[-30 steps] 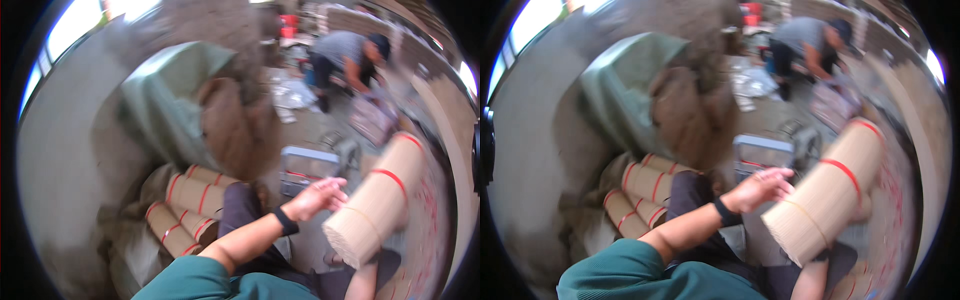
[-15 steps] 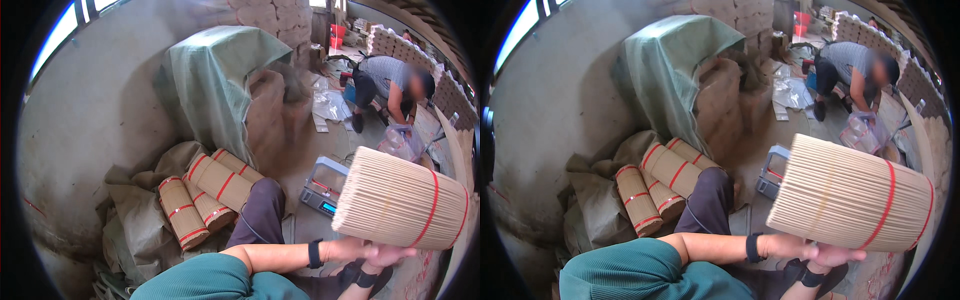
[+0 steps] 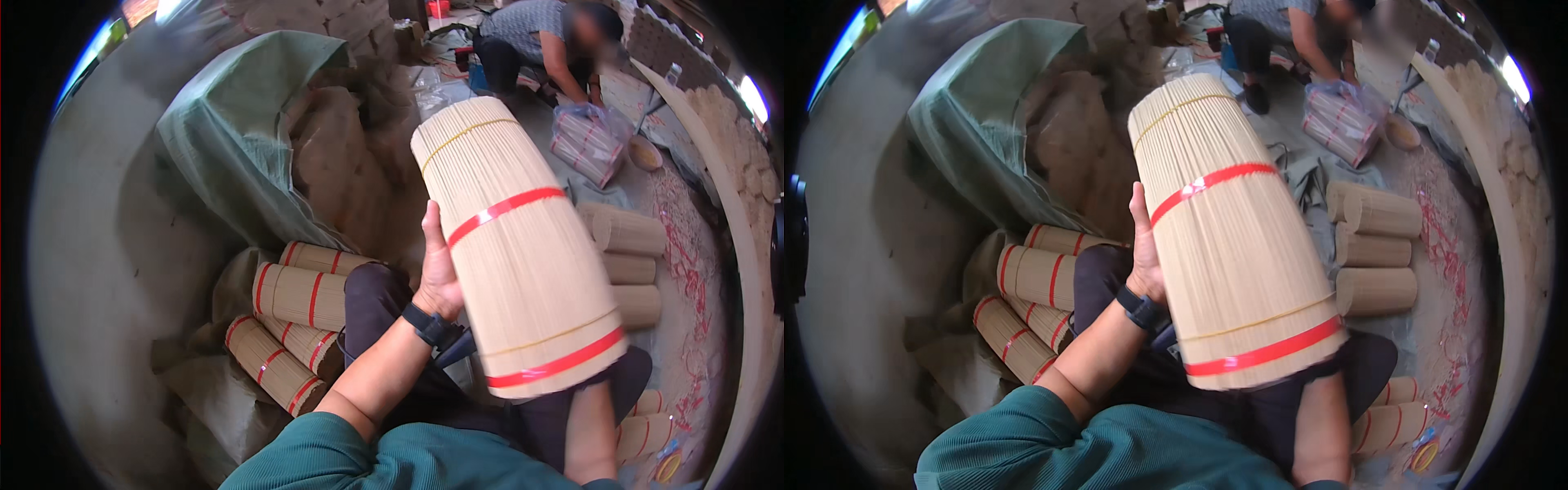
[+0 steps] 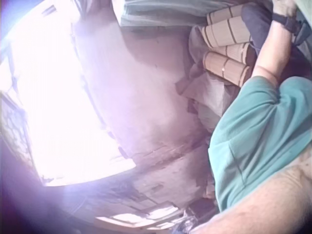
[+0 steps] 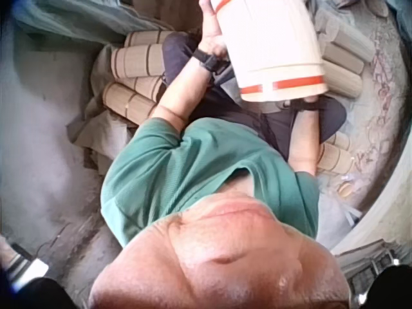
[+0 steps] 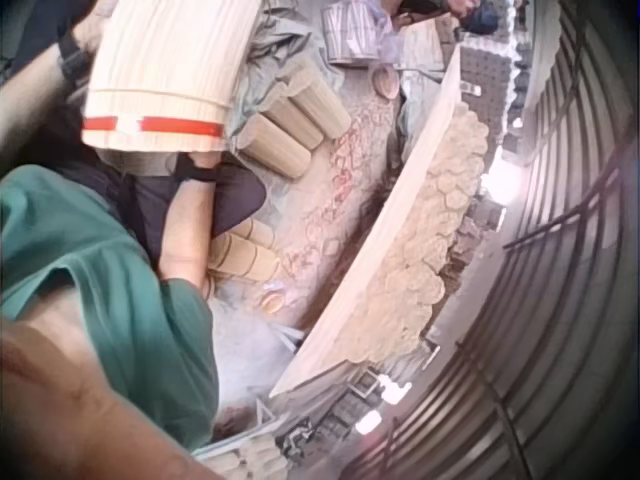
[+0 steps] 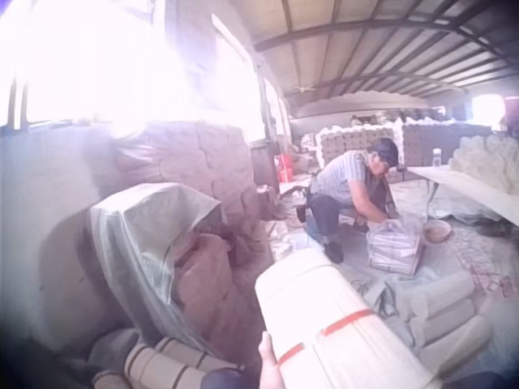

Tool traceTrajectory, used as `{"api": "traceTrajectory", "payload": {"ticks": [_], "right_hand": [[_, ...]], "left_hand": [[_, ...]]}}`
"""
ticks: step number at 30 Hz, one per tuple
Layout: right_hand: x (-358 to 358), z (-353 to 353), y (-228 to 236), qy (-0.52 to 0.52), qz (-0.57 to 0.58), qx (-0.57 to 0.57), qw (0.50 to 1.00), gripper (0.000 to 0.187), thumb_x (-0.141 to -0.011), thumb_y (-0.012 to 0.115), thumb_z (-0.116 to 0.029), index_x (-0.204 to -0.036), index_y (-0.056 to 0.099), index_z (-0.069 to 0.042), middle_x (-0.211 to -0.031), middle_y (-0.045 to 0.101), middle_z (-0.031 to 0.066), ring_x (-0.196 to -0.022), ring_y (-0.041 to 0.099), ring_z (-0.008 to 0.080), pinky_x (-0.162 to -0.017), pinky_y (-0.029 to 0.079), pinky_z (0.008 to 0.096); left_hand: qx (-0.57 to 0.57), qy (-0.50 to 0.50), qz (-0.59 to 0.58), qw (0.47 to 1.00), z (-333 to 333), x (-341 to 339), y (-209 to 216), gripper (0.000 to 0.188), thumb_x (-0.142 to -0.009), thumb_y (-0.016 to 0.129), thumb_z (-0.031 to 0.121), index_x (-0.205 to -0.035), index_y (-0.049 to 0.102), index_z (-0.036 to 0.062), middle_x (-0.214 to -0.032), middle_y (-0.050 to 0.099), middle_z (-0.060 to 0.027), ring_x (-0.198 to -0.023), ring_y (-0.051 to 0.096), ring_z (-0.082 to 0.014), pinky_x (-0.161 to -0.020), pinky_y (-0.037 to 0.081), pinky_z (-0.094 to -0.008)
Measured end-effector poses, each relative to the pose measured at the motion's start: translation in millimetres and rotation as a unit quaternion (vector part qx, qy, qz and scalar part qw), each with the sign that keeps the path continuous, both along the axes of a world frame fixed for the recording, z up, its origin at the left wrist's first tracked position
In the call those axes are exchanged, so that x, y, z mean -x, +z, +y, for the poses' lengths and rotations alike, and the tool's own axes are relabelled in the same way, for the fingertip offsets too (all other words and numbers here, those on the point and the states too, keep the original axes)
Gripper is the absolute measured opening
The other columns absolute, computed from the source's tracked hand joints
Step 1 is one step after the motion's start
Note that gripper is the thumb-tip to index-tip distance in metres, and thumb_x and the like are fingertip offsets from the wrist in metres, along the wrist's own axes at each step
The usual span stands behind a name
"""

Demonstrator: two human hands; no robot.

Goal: Bundling, weighing, and inspecting wooden sticks in a factory setting.

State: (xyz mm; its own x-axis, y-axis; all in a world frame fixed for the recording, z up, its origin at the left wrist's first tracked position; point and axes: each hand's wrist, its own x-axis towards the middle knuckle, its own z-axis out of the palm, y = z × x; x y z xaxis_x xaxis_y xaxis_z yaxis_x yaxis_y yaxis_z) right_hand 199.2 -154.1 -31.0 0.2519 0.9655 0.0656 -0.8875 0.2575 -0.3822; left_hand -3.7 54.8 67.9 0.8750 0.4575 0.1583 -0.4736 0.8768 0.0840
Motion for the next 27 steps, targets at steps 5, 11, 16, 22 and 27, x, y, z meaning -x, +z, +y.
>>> {"api": "traceTrajectory", "payload": {"ticks": [5,11,16,22,27], "right_hand": [[6.2,54.1,53.2,0.058,-0.312,0.110,0.942,0.078,-0.090,0.054,-0.048,-0.145,0.021,-0.005,-0.138,0.042,0.0167,-0.124,0.044,0.0293,-0.100,0.037,0.0408],[12.8,63.5,6.7,0.131,-0.321,0.155,0.925,0.093,-0.078,0.060,-0.064,-0.140,0.027,-0.003,-0.133,0.046,0.0105,-0.122,0.045,0.0221,-0.101,0.039,0.0337],[26.1,70.0,-15.1,0.113,-0.313,0.192,0.923,0.096,-0.075,0.065,-0.062,-0.139,0.027,-0.001,-0.124,0.050,0.0128,-0.119,0.047,0.0223,-0.099,0.041,0.0332],[34.5,84.1,-42.8,0.136,-0.300,0.197,0.924,0.099,-0.074,0.071,-0.055,-0.142,0.022,-0.002,-0.132,0.043,0.0135,-0.123,0.041,0.0232,-0.102,0.037,0.0349],[33.5,98.4,-64.6,0.082,-0.283,0.216,0.931,0.084,-0.073,0.075,-0.048,-0.131,0.039,0.000,-0.122,0.052,0.0112,-0.113,0.051,0.0207,-0.096,0.042,0.0343]], "left_hand": [[-0.001,-0.018,0.096,0.995,7.9,10.7,-51.8,0.073,-0.082,0.058,0.060,-0.130,0.046,0.0055,-0.125,0.054,-0.0137,-0.112,0.054,-0.0298,-0.093,0.048,-0.0462],[-0.178,-0.026,0.309,0.934,9.9,-4.7,-82.3,0.073,-0.084,0.056,0.059,-0.131,0.044,0.0041,-0.125,0.055,-0.0125,-0.111,0.055,-0.0274,-0.096,0.045,-0.0425],[-0.210,-0.072,0.329,0.918,10.2,-0.6,-98.4,0.073,-0.084,0.062,0.050,-0.134,0.040,0.0008,-0.130,0.050,-0.0141,-0.118,0.050,-0.0254,-0.102,0.040,-0.0398],[-0.209,-0.059,0.402,0.889,14.2,-4.4,-145.4,0.069,-0.081,0.071,0.040,-0.129,0.043,-0.0001,-0.123,0.055,-0.0121,-0.111,0.055,-0.0225,-0.097,0.044,-0.0377],[-0.185,-0.052,0.442,0.876,27.9,-6.1,-175.2,0.065,-0.081,0.071,0.037,-0.127,0.044,0.0001,-0.120,0.057,-0.0113,-0.108,0.056,-0.0218,-0.094,0.046,-0.0360]]}}
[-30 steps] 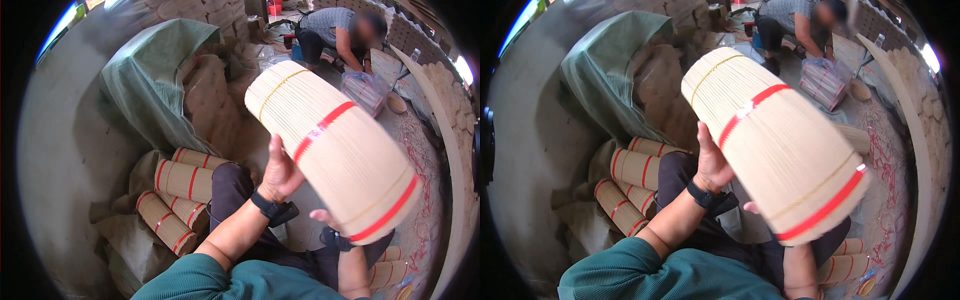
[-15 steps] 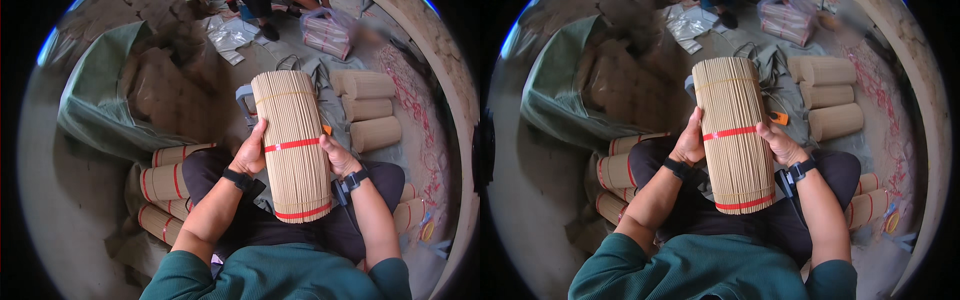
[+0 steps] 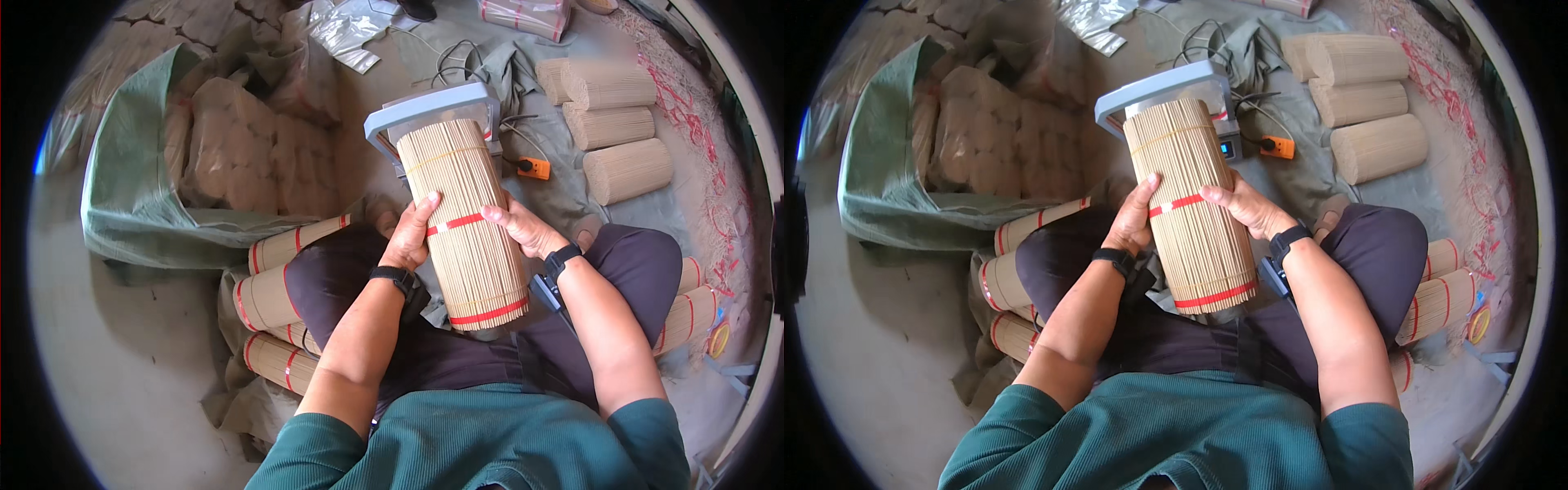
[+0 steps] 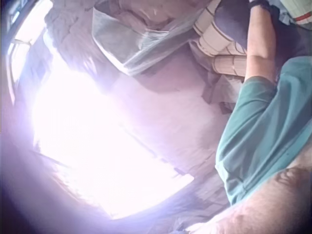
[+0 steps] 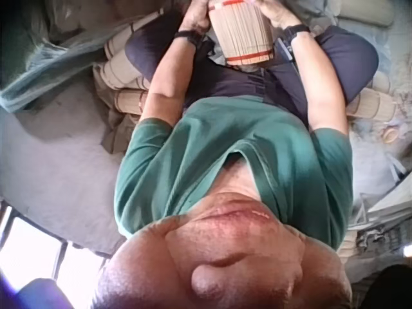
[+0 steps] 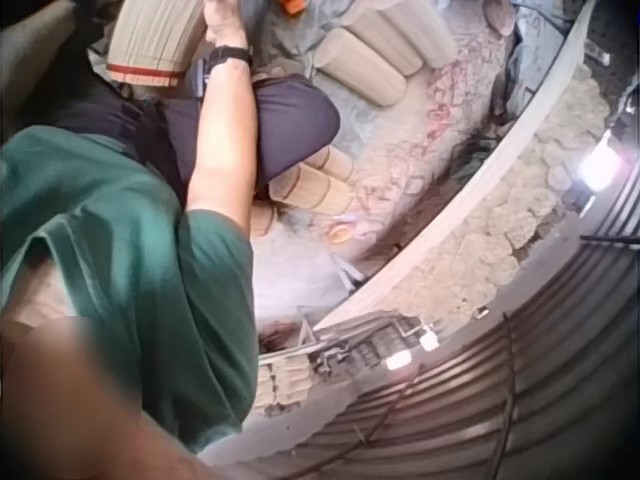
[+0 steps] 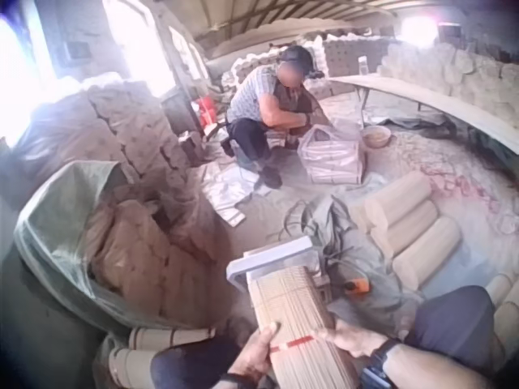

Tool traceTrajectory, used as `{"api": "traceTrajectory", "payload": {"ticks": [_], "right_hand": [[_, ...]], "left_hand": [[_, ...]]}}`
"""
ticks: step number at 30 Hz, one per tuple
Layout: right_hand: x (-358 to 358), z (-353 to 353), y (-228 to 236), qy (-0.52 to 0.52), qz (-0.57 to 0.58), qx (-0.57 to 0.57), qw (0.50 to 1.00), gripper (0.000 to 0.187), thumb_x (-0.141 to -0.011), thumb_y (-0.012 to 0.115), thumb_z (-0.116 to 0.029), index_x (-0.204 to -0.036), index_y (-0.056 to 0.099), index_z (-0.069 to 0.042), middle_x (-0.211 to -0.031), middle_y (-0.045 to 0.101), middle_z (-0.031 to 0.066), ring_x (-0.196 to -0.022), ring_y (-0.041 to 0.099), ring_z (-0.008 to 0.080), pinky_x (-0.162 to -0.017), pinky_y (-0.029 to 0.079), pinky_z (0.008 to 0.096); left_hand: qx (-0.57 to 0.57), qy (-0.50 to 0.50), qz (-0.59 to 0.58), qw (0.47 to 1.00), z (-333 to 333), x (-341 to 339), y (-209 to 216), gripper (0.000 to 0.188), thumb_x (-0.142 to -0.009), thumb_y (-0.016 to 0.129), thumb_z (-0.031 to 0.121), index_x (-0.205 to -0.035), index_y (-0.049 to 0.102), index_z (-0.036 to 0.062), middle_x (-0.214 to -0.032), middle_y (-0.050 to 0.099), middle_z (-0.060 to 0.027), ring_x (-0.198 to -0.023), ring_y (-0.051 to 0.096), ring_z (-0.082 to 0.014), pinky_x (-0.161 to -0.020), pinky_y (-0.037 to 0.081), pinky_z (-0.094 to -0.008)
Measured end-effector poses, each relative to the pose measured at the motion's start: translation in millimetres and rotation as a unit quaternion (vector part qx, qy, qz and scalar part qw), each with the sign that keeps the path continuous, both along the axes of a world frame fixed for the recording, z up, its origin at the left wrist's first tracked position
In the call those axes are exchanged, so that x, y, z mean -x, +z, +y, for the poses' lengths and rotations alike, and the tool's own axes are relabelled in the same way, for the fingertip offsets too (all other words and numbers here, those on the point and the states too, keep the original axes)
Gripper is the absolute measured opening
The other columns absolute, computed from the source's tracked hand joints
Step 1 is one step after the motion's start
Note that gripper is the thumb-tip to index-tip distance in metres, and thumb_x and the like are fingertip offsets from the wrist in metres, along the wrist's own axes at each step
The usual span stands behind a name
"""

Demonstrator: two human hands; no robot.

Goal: Bundling, weighing, and inspecting wooden sticks in a factory setting.

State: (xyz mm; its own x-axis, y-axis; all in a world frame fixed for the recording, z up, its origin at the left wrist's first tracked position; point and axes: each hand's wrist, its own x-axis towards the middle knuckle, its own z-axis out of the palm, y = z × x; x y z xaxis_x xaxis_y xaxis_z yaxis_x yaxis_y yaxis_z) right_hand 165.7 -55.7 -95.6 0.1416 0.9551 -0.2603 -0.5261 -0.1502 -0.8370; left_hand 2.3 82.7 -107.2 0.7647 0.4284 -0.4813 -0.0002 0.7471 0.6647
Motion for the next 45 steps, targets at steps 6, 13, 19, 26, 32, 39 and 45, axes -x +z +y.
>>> {"api": "traceTrajectory", "payload": {"ticks": [6,13,19,26,32,39,45], "right_hand": [[-14.6,29.4,-31.5,0.002,0.031,0.048,0.998,0.090,-0.070,0.078,-0.045,-0.135,0.034,0.000,-0.124,0.050,0.0127,-0.116,0.048,0.0221,-0.099,0.040,0.0354],[-27.9,54.5,-60.6,-0.008,0.016,0.065,0.998,0.096,-0.070,0.076,-0.050,-0.138,0.029,0.000,-0.130,0.045,0.0139,-0.120,0.042,0.0231,-0.103,0.033,0.0351],[-29.3,61.4,-75.5,-0.028,0.026,0.096,0.995,0.099,-0.068,0.079,-0.047,-0.139,0.028,0.000,-0.129,0.046,0.0146,-0.120,0.043,0.0235,-0.103,0.034,0.0357],[-25.0,53.9,-81.0,-0.044,0.020,0.105,0.993,0.099,-0.070,0.077,-0.048,-0.141,0.026,-0.001,-0.132,0.043,0.0143,-0.124,0.040,0.0237,-0.105,0.031,0.0357],[-22.5,50.7,-76.5,-0.058,0.042,0.114,0.991,0.094,-0.069,0.078,-0.043,-0.138,0.030,0.000,-0.127,0.049,0.0143,-0.118,0.046,0.0226,-0.101,0.037,0.0358],[-19.3,51.1,-75.9,-0.058,0.038,0.121,0.990,0.089,-0.072,0.075,-0.045,-0.135,0.033,0.002,-0.125,0.050,0.0146,-0.116,0.048,0.0218,-0.100,0.038,0.0350],[-21.7,50.4,-79.3,-0.046,0.032,0.109,0.992,0.083,-0.074,0.074,-0.044,-0.133,0.036,0.001,-0.122,0.052,0.0129,-0.113,0.049,0.0203,-0.098,0.039,0.0338]], "left_hand": [[0.027,0.052,0.043,0.997,23.2,-10.4,-30.2,0.064,-0.082,0.069,0.038,-0.128,0.046,-0.0005,-0.120,0.058,-0.0130,-0.108,0.056,-0.0237,-0.095,0.045,-0.0374],[0.033,0.097,0.056,0.993,44.8,-28.2,-58.4,0.070,-0.077,0.072,0.045,-0.126,0.047,0.0011,-0.117,0.058,-0.0159,-0.106,0.058,-0.0283,-0.094,0.047,-0.0415],[0.089,0.110,0.077,0.987,51.3,-30.6,-85.1,0.063,-0.083,0.066,0.040,-0.127,0.048,-0.0001,-0.119,0.058,-0.0128,-0.107,0.057,-0.0245,-0.095,0.044,-0.0371],[0.036,0.077,0.069,0.994,44.9,-30.4,-85.2,0.065,-0.084,0.064,0.042,-0.128,0.045,-0.0017,-0.118,0.058,-0.0119,-0.106,0.057,-0.0219,-0.094,0.044,-0.0351],[0.009,0.064,0.097,0.993,44.3,-34.0,-71.6,0.071,-0.082,0.065,0.044,-0.130,0.041,-0.0030,-0.121,0.056,-0.0133,-0.107,0.056,-0.0229,-0.094,0.044,-0.0356],[0.006,0.050,0.092,0.994,46.0,-32.9,-70.5,0.075,-0.082,0.066,0.045,-0.132,0.039,-0.0031,-0.123,0.055,-0.0141,-0.108,0.055,-0.0240,-0.094,0.043,-0.0361],[-0.011,0.058,0.091,0.994,42.4,-34.8,-68.6,0.075,-0.083,0.064,0.045,-0.133,0.038,-0.0037,-0.123,0.055,-0.0150,-0.108,0.055,-0.0246,-0.094,0.043,-0.0370]]}}
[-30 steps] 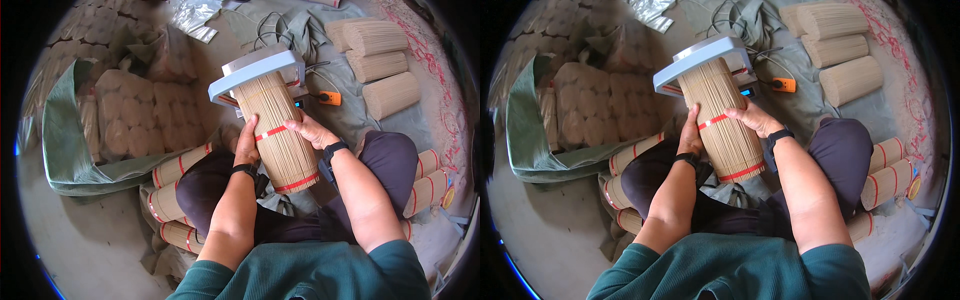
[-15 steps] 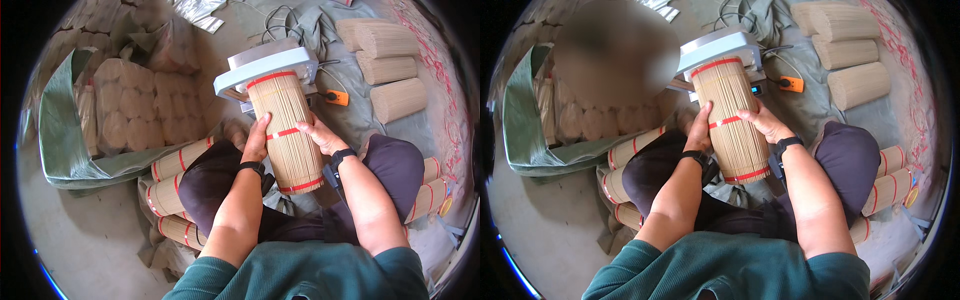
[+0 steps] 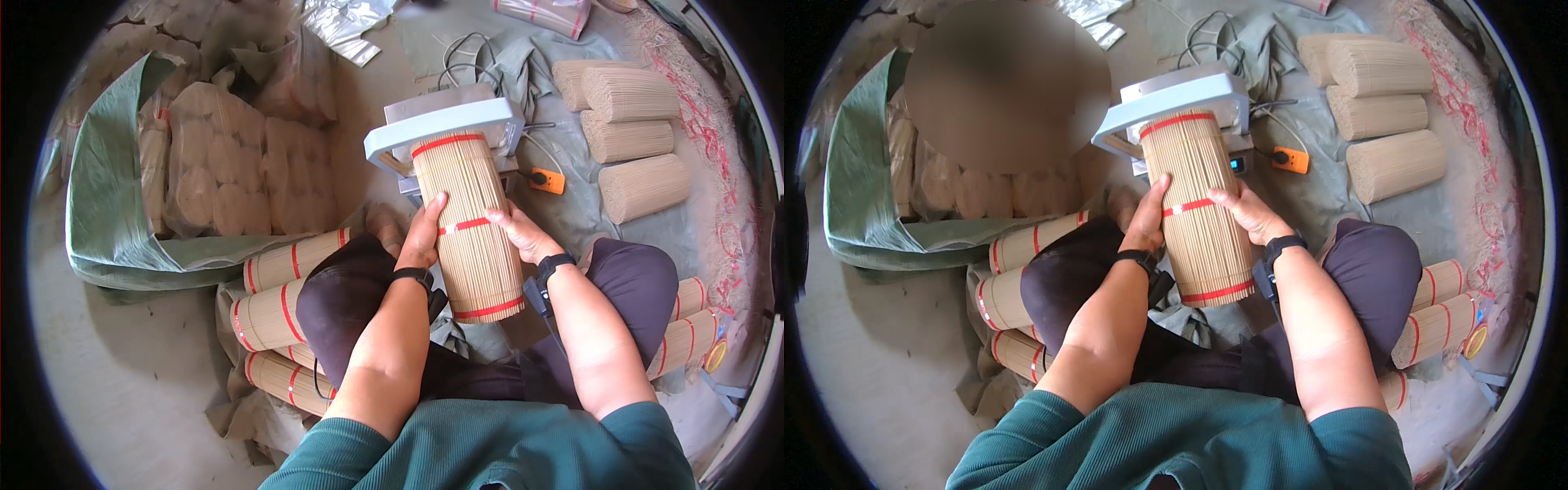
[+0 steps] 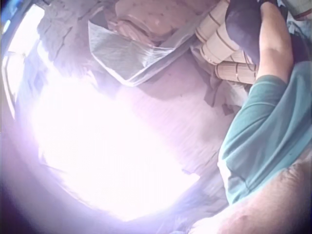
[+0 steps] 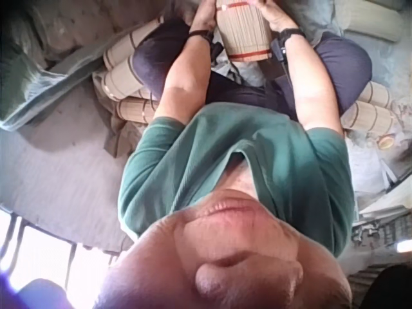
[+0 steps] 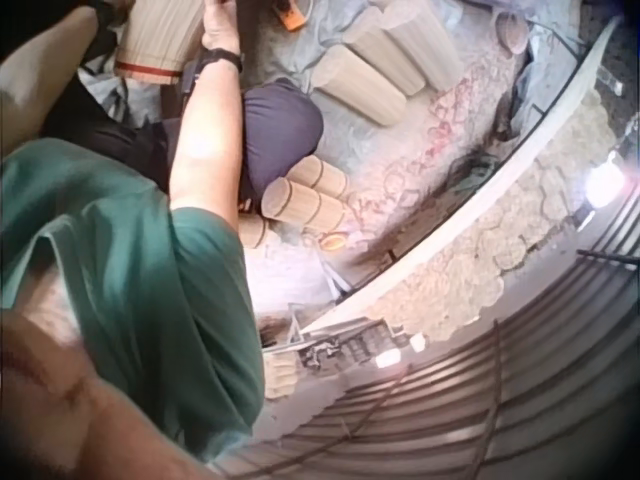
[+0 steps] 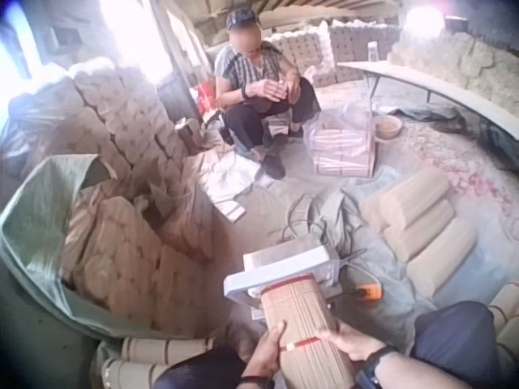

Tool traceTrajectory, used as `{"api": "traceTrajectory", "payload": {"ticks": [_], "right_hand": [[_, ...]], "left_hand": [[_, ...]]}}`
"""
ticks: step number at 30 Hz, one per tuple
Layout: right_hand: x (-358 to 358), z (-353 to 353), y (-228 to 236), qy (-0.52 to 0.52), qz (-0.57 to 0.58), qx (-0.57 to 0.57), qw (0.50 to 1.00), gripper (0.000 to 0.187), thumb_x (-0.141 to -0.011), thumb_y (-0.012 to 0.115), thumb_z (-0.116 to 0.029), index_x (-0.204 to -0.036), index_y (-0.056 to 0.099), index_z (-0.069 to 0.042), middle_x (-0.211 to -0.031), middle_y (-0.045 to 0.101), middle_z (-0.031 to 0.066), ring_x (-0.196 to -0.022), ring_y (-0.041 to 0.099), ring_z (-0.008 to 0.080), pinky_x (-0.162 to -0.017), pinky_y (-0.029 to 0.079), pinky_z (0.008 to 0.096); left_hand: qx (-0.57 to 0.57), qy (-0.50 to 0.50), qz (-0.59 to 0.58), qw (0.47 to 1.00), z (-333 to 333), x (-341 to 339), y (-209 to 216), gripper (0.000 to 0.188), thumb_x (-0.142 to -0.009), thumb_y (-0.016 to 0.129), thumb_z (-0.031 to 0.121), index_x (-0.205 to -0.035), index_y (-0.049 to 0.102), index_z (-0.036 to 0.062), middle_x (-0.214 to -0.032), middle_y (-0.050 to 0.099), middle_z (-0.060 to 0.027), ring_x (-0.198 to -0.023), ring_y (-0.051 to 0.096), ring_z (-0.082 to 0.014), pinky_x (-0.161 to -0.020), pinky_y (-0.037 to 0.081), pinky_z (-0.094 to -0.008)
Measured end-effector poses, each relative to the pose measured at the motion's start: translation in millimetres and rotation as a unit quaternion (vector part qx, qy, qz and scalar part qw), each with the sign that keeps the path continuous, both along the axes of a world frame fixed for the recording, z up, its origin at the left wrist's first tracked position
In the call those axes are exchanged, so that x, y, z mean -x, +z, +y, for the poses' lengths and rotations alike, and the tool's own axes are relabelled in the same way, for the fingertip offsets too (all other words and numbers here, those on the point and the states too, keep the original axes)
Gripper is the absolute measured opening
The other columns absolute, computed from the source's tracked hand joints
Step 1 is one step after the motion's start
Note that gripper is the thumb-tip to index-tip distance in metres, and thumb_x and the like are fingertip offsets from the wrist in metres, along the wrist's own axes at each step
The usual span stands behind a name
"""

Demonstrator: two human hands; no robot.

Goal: Bundling, weighing, and inspecting wooden sticks in a factory setting.

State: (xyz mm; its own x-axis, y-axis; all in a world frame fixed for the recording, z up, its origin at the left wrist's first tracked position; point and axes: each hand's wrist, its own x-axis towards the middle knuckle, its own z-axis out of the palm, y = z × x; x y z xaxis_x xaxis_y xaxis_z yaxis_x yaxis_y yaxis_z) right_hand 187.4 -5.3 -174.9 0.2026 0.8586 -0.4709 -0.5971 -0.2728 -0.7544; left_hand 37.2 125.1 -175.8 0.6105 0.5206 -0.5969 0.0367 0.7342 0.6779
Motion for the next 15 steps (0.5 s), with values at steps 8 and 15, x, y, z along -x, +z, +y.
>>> {"api": "traceTrajectory", "payload": {"ticks": [8,15], "right_hand": [[-8.4,1.4,2.2,-0.012,0.025,-0.022,0.999,0.062,-0.080,0.073,-0.032,-0.127,0.045,-0.002,-0.115,0.057,0.0084,-0.106,0.053,0.0165,-0.091,0.045,0.0330],[-1.9,-2.2,-3.9,0.012,0.007,-0.045,0.999,0.059,-0.082,0.070,-0.026,-0.130,0.043,-0.004,-0.121,0.055,0.0074,-0.111,0.052,0.0184,-0.094,0.043,0.0355]], "left_hand": [[0.025,0.014,-0.006,1.000,1.3,-5.9,-4.1,0.068,-0.086,0.061,0.043,-0.131,0.041,-0.0041,-0.121,0.057,-0.0144,-0.106,0.058,-0.0247,-0.092,0.045,-0.0374],[0.054,0.028,0.018,0.998,-7.7,0.8,-0.9,0.061,-0.087,0.061,0.041,-0.130,0.045,-0.0007,-0.121,0.059,-0.0126,-0.105,0.059,-0.0234,-0.093,0.046,-0.0388]]}}
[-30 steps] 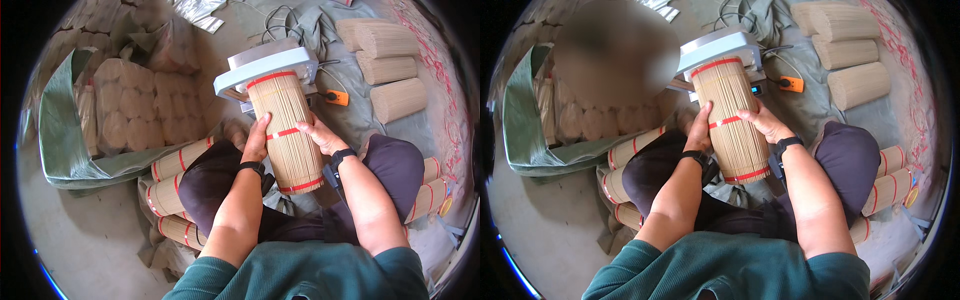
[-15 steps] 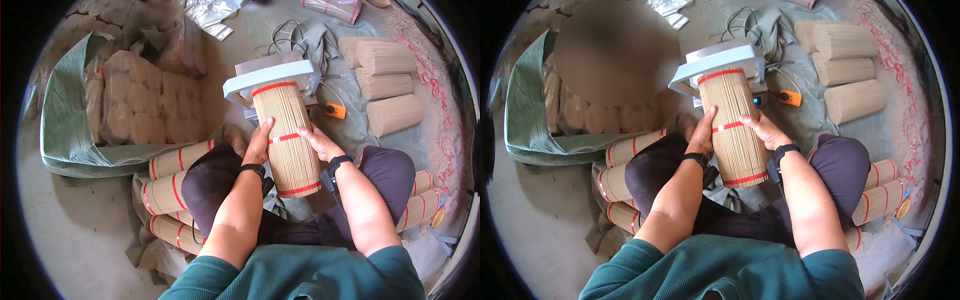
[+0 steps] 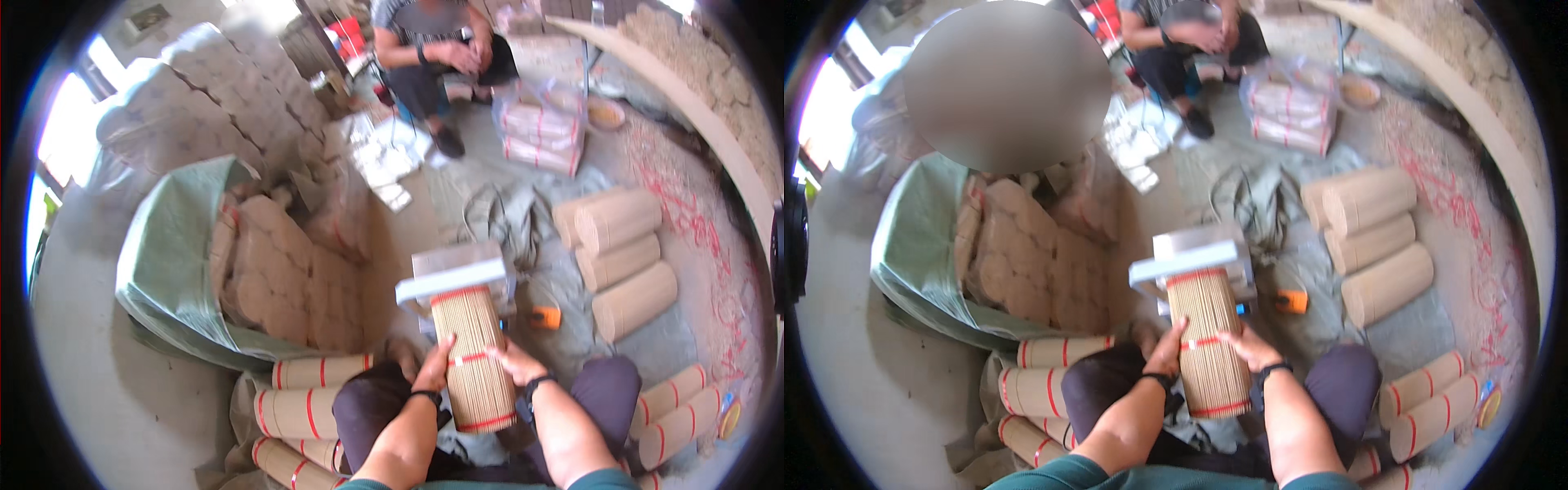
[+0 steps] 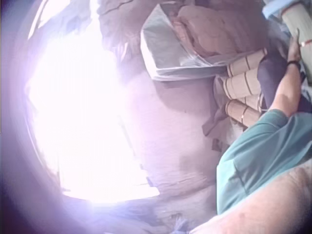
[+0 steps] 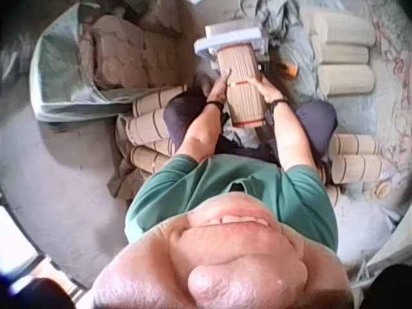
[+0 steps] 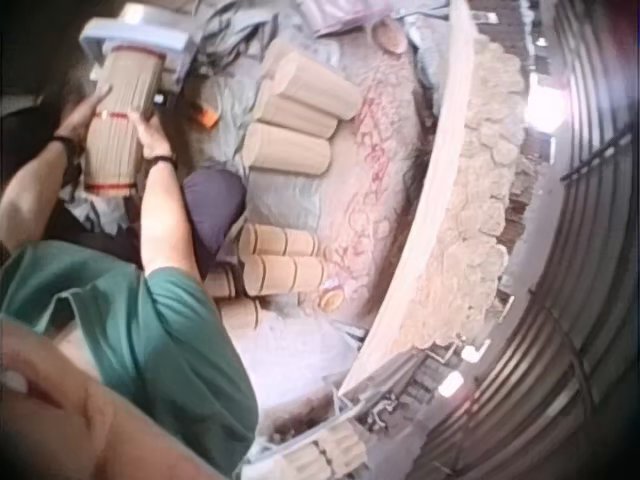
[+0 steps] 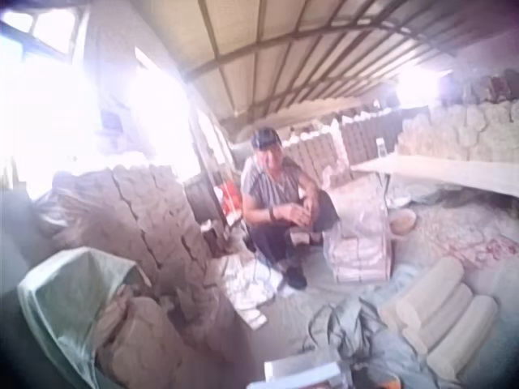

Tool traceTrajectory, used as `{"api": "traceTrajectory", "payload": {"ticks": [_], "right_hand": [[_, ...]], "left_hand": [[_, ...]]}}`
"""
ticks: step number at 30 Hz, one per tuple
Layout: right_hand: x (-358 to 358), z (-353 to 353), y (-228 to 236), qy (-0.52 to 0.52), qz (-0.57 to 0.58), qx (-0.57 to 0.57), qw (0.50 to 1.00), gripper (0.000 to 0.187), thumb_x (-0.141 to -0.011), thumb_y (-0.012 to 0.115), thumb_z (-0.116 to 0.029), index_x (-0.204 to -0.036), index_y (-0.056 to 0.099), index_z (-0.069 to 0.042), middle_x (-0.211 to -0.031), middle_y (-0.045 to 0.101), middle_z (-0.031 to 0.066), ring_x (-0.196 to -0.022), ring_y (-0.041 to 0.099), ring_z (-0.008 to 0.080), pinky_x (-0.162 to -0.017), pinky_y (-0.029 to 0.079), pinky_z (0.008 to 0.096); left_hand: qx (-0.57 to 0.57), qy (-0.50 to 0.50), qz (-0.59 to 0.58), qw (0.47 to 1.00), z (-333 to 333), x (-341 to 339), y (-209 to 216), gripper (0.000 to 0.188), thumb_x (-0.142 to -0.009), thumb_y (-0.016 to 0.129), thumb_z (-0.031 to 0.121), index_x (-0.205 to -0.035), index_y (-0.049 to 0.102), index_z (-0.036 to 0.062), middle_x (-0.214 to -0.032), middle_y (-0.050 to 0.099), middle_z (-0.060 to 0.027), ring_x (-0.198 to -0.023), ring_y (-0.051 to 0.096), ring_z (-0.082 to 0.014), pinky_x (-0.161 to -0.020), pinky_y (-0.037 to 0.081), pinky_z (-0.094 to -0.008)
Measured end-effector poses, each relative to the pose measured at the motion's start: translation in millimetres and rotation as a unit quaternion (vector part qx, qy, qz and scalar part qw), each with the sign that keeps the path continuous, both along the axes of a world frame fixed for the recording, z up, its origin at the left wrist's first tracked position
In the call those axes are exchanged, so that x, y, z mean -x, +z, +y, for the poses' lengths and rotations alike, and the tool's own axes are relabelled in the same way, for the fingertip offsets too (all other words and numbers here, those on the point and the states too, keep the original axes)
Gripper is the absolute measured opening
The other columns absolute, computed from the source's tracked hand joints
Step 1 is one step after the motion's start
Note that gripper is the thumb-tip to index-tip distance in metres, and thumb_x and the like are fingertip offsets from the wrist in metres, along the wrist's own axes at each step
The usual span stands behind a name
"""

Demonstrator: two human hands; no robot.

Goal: Bundling, weighing, and inspecting wooden sticks in a factory setting.

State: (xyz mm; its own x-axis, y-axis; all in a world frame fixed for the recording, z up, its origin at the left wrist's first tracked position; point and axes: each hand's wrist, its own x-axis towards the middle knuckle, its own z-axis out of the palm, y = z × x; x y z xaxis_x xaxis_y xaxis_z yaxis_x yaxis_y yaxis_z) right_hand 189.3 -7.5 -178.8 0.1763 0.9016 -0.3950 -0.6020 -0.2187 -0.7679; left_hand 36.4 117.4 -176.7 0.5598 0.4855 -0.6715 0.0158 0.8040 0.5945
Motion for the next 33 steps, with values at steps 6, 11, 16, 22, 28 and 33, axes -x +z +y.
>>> {"api": "traceTrajectory", "payload": {"ticks": [6,11,16,22,28,33], "right_hand": [[2.5,2.8,-26.4,0.023,0.021,-0.008,1.000,0.071,-0.080,0.072,-0.036,-0.134,0.039,-0.006,-0.124,0.053,0.0080,-0.115,0.050,0.0203,-0.098,0.041,0.0387],[-4.1,6.6,-27.0,0.041,0.015,0.030,0.999,0.077,-0.078,0.074,-0.038,-0.135,0.034,-0.005,-0.126,0.051,0.0096,-0.116,0.049,0.0211,-0.098,0.041,0.0388],[-3.4,10.2,-17.0,0.033,-0.006,0.061,0.998,0.078,-0.077,0.074,-0.039,-0.135,0.034,-0.005,-0.125,0.051,0.0104,-0.115,0.050,0.0210,-0.097,0.041,0.0386],[-2.1,7.8,-32.0,0.015,0.001,0.054,0.998,0.075,-0.077,0.075,-0.035,-0.132,0.037,-0.001,-0.124,0.052,0.0120,-0.114,0.050,0.0224,-0.097,0.041,0.0382],[2.6,5.7,-31.6,0.034,-0.008,0.050,0.998,0.070,-0.081,0.071,-0.035,-0.134,0.036,-0.005,-0.123,0.053,0.0102,-0.113,0.051,0.0220,-0.096,0.043,0.0396],[4.2,6.0,-9.5,0.021,-0.001,0.009,1.000,0.064,-0.083,0.069,-0.032,-0.134,0.039,-0.005,-0.123,0.053,0.0093,-0.113,0.051,0.0209,-0.095,0.044,0.0380]], "left_hand": [[0.002,-0.014,0.022,1.000,-1.3,4.2,1.4,0.069,-0.085,0.062,0.046,-0.131,0.044,-0.0016,-0.122,0.058,-0.0144,-0.107,0.059,-0.0254,-0.094,0.045,-0.0401],[-0.012,-0.010,0.064,0.998,0.9,-0.1,-1.6,0.074,-0.083,0.063,0.051,-0.131,0.045,-0.0027,-0.121,0.059,-0.0149,-0.106,0.059,-0.0264,-0.093,0.045,-0.0399],[-0.009,0.000,0.093,0.996,3.5,-0.9,-11.7,0.079,-0.083,0.061,0.054,-0.131,0.044,-0.0058,-0.121,0.059,-0.0162,-0.106,0.059,-0.0274,-0.093,0.044,-0.0393],[-0.027,-0.011,0.102,0.994,1.5,0.5,-17.9,0.080,-0.084,0.060,0.055,-0.131,0.043,-0.0067,-0.122,0.058,-0.0175,-0.108,0.057,-0.0290,-0.096,0.041,-0.0396],[-0.010,-0.018,0.100,0.995,0.6,7.9,-19.4,0.079,-0.084,0.060,0.055,-0.130,0.044,-0.0068,-0.121,0.058,-0.0175,-0.108,0.057,-0.0288,-0.096,0.042,-0.0404],[0.003,-0.017,0.099,0.995,0.8,4.1,-13.2,0.076,-0.085,0.058,0.055,-0.130,0.046,-0.0046,-0.122,0.058,-0.0166,-0.108,0.057,-0.0285,-0.095,0.043,-0.0414]]}}
